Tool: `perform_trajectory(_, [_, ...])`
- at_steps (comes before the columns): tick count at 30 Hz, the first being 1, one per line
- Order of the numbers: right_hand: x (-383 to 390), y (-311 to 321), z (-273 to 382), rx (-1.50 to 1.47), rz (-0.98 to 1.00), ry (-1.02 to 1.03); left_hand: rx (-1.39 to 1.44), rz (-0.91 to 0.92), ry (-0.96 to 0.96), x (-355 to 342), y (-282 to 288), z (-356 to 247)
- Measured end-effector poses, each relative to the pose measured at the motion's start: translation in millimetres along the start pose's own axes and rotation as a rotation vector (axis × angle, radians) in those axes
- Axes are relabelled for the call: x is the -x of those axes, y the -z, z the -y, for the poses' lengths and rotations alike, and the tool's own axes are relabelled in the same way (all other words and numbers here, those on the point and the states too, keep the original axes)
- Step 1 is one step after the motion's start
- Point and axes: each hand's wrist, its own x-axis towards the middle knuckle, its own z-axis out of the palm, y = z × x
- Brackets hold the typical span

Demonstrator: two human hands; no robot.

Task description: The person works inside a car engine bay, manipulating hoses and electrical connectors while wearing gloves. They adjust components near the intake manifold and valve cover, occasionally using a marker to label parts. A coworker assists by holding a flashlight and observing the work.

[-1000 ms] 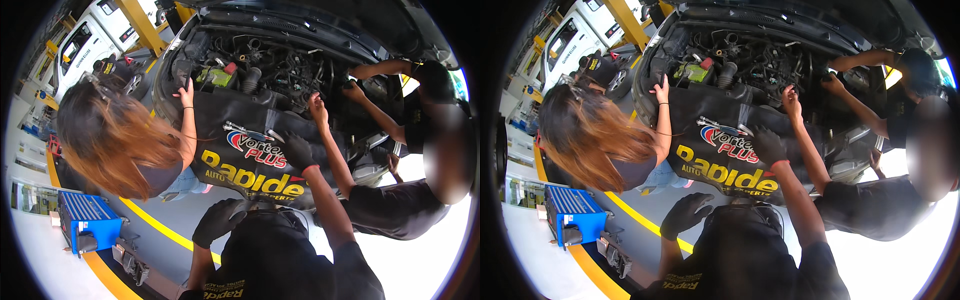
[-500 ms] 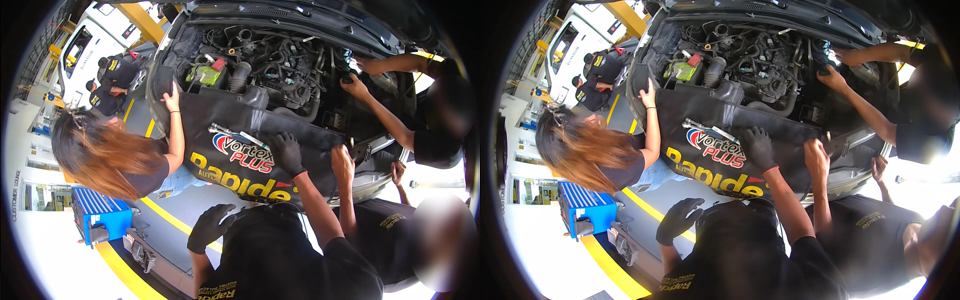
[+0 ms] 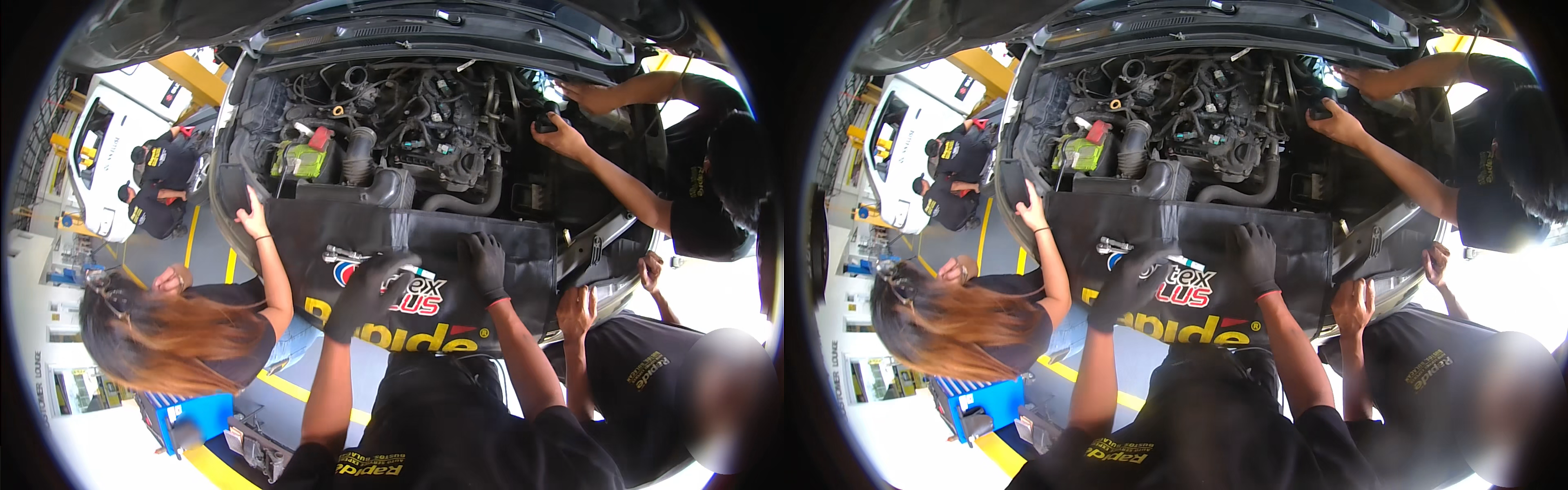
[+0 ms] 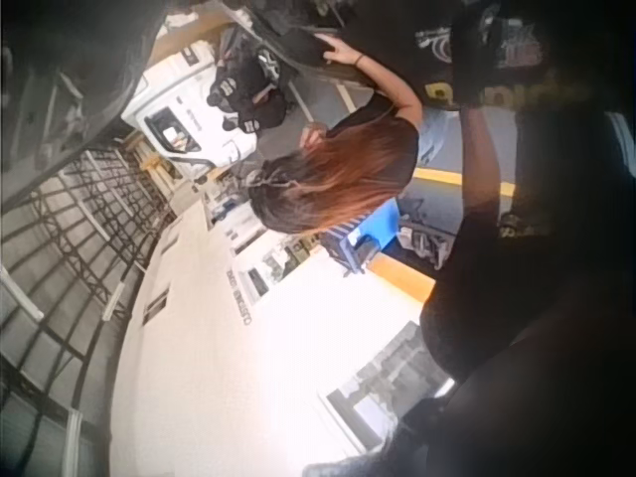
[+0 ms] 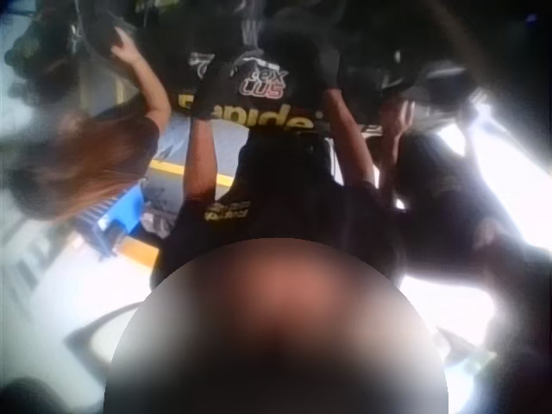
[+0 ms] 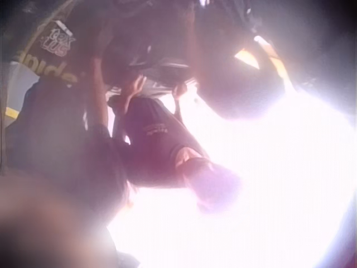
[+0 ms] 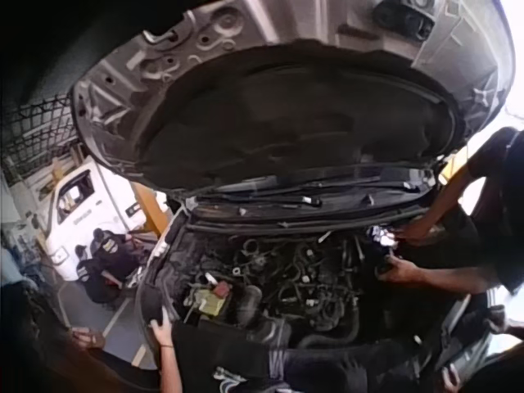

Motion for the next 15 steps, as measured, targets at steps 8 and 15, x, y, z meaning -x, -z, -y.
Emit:
perform_trajectory(8, [-14.5,6.8,20.0,0.038,0.053,-0.010,-0.148,-0.434,0.063,-168.3,8.0,203.7])
perform_trajectory(15, [-74.7,7.2,9.2,-0.331,-0.056,-0.227,-0.513,-0.618,0.449,-203.0,-39.6,220.3])
